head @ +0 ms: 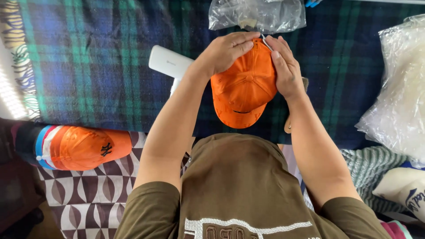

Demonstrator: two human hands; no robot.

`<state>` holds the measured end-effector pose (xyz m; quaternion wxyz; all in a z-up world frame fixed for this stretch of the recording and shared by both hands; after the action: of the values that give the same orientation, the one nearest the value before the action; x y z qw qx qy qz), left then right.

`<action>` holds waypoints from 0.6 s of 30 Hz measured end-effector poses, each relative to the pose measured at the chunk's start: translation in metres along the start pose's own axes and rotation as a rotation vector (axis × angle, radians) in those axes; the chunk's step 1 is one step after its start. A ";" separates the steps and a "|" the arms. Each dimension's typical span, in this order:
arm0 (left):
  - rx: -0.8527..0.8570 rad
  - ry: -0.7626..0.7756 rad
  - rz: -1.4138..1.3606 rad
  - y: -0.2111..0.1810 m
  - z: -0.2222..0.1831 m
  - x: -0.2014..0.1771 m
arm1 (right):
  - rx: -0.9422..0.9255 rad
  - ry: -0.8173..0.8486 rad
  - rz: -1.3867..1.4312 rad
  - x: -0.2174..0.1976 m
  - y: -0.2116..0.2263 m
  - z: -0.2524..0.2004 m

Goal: Using a handheld steamer and a brush to clean and shape a baseball cap

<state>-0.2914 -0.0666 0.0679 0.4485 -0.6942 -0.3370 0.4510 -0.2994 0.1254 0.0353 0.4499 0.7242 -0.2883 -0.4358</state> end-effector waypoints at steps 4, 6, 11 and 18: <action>-0.116 0.032 -0.064 0.005 0.008 0.000 | 0.192 0.056 0.303 0.003 0.006 0.003; -0.138 0.053 -0.098 0.012 0.012 0.001 | 0.215 0.090 0.307 0.006 0.010 0.005; -0.104 0.033 -0.143 0.026 0.021 0.001 | 0.228 0.098 0.221 0.002 0.027 0.006; -0.213 -0.042 -0.364 0.026 0.000 -0.005 | 0.205 0.095 0.290 0.011 0.012 0.008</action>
<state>-0.2918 -0.0802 0.0454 0.4395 -0.6557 -0.5120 0.3388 -0.3021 0.1081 0.0400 0.4450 0.7370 -0.4108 -0.3000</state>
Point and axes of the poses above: each hand's wrist, its own z-axis towards the middle knuckle, its own x-axis out of the palm, y = z × x, the point moved 7 cm from there along z, towards the middle knuckle, and after that the axes turned 9 degrees about x, right-handed, at the moved point
